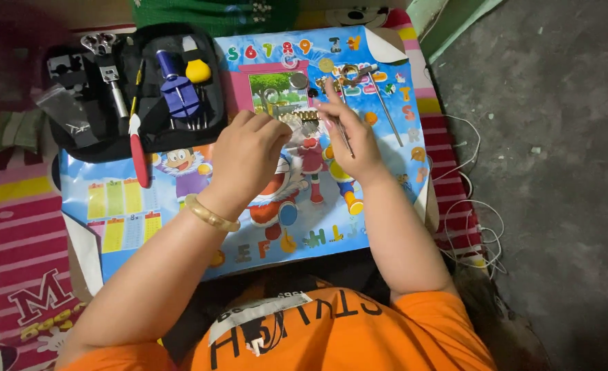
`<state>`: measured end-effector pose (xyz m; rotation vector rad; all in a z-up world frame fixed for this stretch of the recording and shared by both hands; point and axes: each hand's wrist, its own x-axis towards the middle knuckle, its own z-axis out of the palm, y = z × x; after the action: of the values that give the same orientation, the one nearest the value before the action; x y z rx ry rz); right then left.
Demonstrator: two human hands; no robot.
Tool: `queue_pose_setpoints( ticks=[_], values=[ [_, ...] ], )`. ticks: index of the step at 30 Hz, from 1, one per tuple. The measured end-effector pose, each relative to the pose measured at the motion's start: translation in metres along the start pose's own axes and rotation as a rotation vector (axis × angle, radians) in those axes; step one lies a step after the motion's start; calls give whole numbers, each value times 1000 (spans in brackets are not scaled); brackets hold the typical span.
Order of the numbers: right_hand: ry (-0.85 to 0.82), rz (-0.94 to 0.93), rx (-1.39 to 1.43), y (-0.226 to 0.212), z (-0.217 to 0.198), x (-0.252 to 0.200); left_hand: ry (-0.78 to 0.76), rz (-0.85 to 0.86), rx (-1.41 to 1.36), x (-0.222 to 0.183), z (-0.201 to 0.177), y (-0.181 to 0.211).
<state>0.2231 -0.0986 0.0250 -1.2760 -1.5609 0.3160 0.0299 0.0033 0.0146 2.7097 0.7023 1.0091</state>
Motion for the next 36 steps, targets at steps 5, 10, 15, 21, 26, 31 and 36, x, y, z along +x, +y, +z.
queue_pose_setpoints(
  ticks=[5,10,15,21,26,31,36],
  values=[
    [60,51,11,16,-1,-3,-74,-111,-37,3,-60,35],
    [181,142,67,23,1,-7,-114,-52,-64,5,-125,57],
    [322,522,130,16,-2,-5,-109,229,61,30,-125,44],
    [370,394,-64,60,-4,-16,126,465,-194,36,-22,-23],
    [390,308,-51,66,-8,-18,285,417,-117,6,24,-50],
    [450,260,-102,78,-1,-13,312,454,-104,0,32,-61],
    [432,375,289,61,24,-8,208,474,-213,7,18,-65]
  ],
)
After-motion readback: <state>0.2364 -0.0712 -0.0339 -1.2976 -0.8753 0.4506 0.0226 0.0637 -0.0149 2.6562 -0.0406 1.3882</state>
